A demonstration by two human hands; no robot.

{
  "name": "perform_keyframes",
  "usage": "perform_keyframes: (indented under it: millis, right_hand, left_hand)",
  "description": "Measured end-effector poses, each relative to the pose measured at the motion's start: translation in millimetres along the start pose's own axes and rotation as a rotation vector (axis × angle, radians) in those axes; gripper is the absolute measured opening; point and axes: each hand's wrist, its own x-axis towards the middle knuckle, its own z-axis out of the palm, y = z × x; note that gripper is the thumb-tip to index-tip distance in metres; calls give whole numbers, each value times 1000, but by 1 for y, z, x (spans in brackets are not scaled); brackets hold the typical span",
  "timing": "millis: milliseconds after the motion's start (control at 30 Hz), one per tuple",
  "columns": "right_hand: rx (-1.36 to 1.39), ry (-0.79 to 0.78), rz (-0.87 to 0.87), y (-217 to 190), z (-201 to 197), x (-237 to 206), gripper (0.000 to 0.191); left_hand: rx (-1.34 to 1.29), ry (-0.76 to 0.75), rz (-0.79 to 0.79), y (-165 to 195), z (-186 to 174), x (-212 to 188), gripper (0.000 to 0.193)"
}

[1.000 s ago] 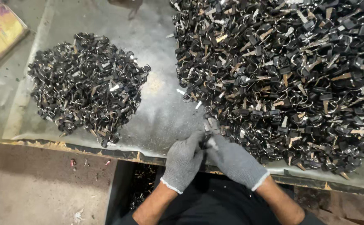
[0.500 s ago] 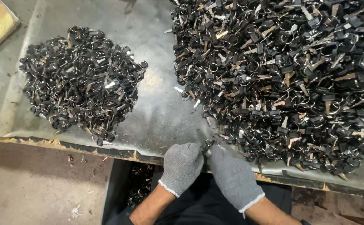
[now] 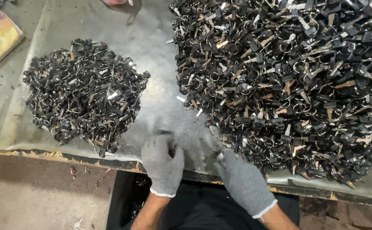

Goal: The person, wearing gray gloves, sorts small black metal components at a workbench, picking items from a large pile and placing selected ones onto a separate pile on the left while dropping others into a bin below the table. The person continues this repetitive pick-and-place sorting throughout the episode.

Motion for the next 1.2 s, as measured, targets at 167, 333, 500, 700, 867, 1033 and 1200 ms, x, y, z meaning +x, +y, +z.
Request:
perform_keyframes:
  millis: [167,333,500,700,867,1033,1200]
  right_hand:
    - [-158,149,-133,-4,12,-6,46]
    - [-213,211,-302,0,13,-13,48]
    - [-116,-90,64,5,9,-4,20]
    - [4,7,-8,4,2,-8,33]
    - [97,-92,0,-5,4,6,40]
    - [-94,64,-111,-8,3,13,25]
    - [113,3,-102,-5,0,7,36]
  left_hand:
    - [-26,-263,-6,34,30,40,28]
    - [-134,-576,-149,36,26,45,26]
    - [-300,-562,-4,30,7,19,21]
    - [-98,-538,-104,16,9,8,39]
    - [-80,-412,199,0,18,-8,13]
    - [-58,-421,215,-7,25,-14,11]
    - [-58,-425,249,-8,26,-18,12]
